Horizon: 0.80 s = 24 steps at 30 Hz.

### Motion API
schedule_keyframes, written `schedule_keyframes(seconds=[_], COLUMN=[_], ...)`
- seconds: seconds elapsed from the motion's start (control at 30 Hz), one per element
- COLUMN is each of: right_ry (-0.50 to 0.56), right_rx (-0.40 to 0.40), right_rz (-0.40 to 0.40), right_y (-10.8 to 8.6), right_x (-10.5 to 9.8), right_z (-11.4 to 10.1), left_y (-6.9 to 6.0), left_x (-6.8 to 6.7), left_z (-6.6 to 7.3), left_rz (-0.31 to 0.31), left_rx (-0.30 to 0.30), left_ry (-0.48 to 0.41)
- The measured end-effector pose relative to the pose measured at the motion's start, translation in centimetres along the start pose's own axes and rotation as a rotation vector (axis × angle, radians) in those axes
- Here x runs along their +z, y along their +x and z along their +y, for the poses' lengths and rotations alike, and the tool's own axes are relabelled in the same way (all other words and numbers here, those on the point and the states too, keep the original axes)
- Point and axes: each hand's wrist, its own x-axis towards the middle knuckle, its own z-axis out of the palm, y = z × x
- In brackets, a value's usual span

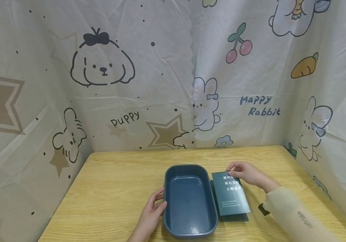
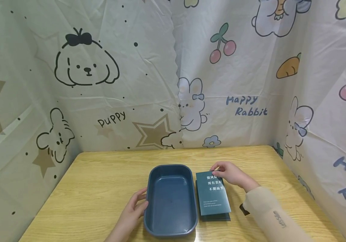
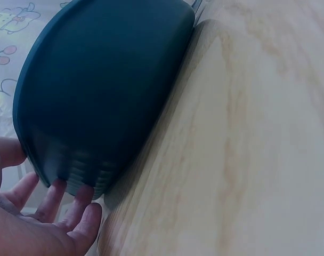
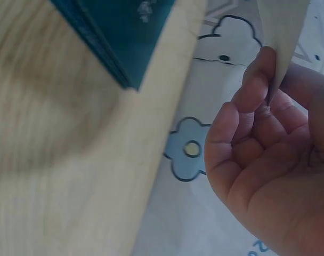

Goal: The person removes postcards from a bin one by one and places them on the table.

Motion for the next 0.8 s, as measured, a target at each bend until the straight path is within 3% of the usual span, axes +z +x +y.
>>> schedule_keyframes(seconds=[0.37, 0.8], right_ry=[0.016, -0.028], right_rx=[0.080, 0.089], right_rz=[-0.020, -0.004], right_y=[0.5, 1.1], right_x=[1.4, 2.2], right_z=[1.1, 1.8], left_y=[-0.1, 0.0], left_x=[-0.1, -0.1], left_z=[-0.1, -0.2], left_rz=[-0.014, -0.011], left_rx=[-0.001, -0.001], left_ry=[-0.005, -0.016])
